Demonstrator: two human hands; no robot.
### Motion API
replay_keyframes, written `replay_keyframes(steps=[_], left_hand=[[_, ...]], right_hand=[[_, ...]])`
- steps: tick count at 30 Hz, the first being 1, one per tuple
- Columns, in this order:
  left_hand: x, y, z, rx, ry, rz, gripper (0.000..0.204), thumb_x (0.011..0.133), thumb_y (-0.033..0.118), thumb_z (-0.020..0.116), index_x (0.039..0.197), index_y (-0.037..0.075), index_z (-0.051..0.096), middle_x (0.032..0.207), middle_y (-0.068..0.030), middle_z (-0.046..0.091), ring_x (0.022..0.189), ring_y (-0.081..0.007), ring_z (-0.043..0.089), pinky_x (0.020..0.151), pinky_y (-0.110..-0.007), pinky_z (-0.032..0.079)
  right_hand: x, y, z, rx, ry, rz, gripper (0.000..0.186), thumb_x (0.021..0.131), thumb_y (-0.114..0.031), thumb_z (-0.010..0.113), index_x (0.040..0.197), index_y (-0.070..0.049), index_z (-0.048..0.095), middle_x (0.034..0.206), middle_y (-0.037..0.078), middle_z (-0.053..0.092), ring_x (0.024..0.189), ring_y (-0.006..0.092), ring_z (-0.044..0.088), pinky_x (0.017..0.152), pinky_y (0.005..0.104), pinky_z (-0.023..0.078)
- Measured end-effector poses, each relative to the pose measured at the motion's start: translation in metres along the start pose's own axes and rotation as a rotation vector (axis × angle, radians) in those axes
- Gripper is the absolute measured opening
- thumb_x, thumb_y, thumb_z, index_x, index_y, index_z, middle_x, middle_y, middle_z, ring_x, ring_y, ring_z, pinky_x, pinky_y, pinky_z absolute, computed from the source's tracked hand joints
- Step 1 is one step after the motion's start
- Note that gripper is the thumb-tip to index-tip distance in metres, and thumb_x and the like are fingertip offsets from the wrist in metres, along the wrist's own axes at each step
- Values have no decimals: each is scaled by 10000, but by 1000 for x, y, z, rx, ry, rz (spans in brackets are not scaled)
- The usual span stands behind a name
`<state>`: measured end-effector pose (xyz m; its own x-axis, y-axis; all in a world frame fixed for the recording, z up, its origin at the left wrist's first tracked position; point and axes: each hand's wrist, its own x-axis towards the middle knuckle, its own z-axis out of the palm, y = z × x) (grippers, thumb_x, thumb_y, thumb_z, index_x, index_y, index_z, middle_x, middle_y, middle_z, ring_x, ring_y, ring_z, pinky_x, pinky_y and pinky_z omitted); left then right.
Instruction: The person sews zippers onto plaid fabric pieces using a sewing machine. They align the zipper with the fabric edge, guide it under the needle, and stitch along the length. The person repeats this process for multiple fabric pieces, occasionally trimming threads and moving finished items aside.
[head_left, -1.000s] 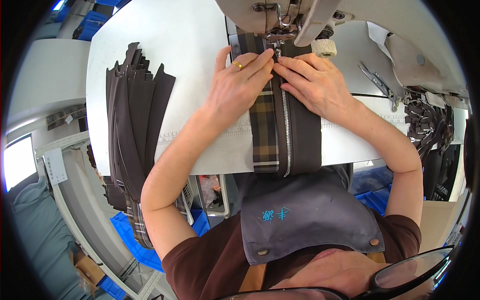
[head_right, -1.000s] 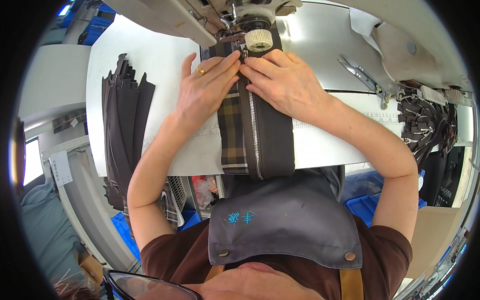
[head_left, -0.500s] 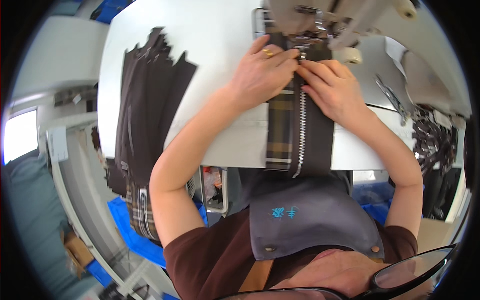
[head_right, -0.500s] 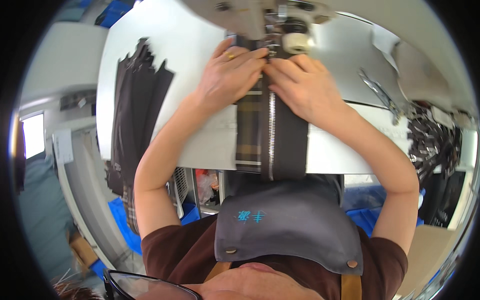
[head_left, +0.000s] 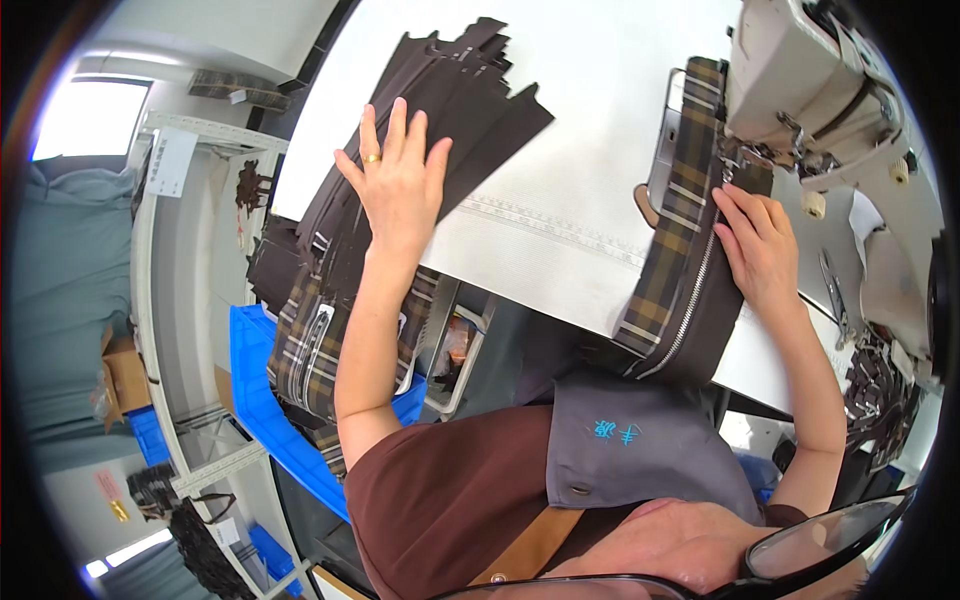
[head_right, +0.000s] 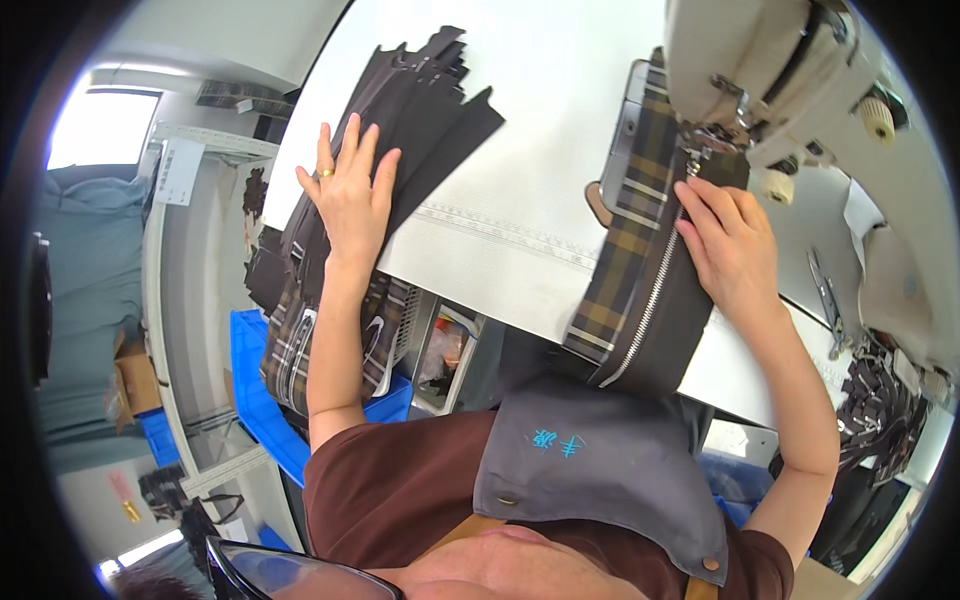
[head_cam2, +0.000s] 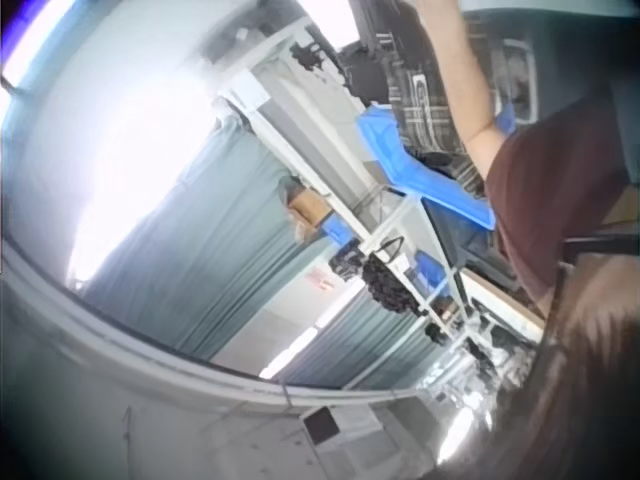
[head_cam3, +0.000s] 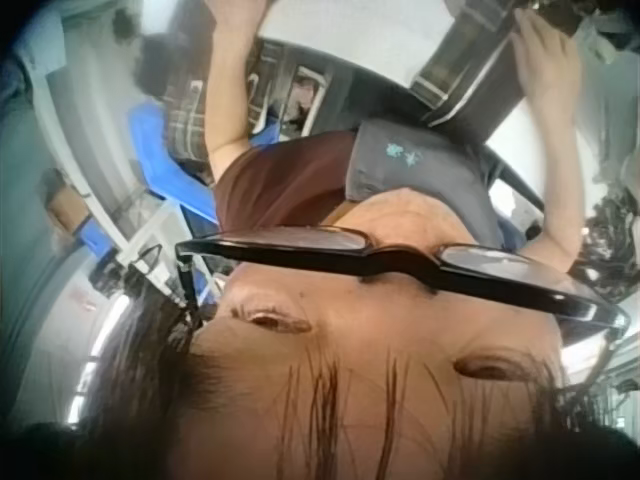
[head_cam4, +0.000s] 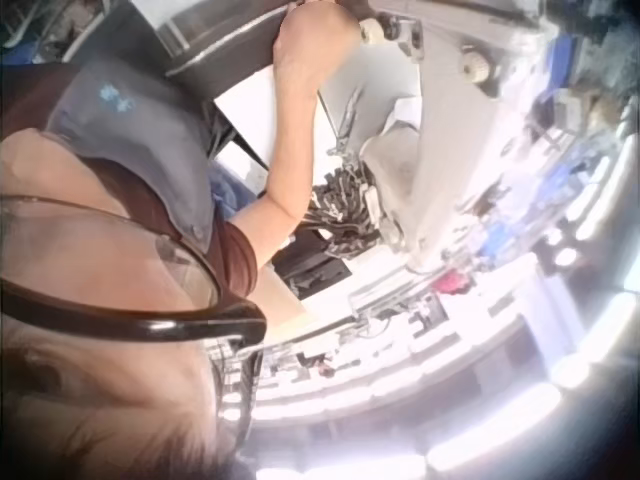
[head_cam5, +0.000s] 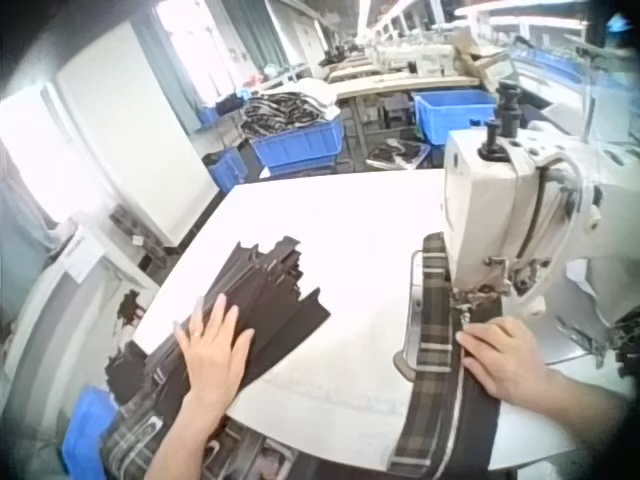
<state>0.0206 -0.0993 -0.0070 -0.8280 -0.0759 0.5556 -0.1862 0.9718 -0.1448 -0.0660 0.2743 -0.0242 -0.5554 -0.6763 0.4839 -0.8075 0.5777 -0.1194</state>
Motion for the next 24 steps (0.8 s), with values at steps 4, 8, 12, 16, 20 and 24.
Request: replay_keyframes(steps=[4,8,12,16,20,24], left_hand=[[30,-17,6,-228,-11,-141,527,843,397,643,1248,76,540,1303,-124,541,1302,-354,388,1025,-663,169],[29,-6,4,-184,-63,-11,520,827,422,656,1196,75,535,1296,-139,541,1276,-373,419,1021,-644,222],[19,-25,26,-354,-102,-56,268,886,243,610,1076,55,590,1022,-144,669,922,-302,655,780,-379,516],[42,-29,9,-645,-68,-426,131,891,108,579,970,28,645,782,-126,672,682,-284,646,662,-318,518],[0,20,-4,-463,118,247,193,803,43,657,995,33,649,925,-108,691,798,-257,667,793,-356,507],[-62,86,-44,-784,-207,305,237,790,14,642,1026,39,653,1108,-107,660,1036,-271,636,925,-450,435]], right_hand=[[-1,1,0,12,3,-2,366,753,-88,688,1110,-34,632,1115,58,600,948,246,548,833,345,463],[-1,-2,-2,13,-2,13,367,749,-89,691,1108,-34,635,1114,57,602,950,246,548,833,344,462],[1,-2,-3,18,7,4,366,748,-92,693,1105,-35,637,1113,57,603,951,244,548,831,343,462],[0,-2,-4,12,15,0,361,754,-100,691,1105,-40,638,1111,54,603,948,243,550,831,345,462],[1,-3,-2,22,19,3,349,759,-107,690,1098,-42,640,1100,50,606,936,245,554,818,347,465],[1,0,-1,24,22,-13,320,770,-114,689,1079,-43,645,1081,41,611,916,235,562,787,342,472]])
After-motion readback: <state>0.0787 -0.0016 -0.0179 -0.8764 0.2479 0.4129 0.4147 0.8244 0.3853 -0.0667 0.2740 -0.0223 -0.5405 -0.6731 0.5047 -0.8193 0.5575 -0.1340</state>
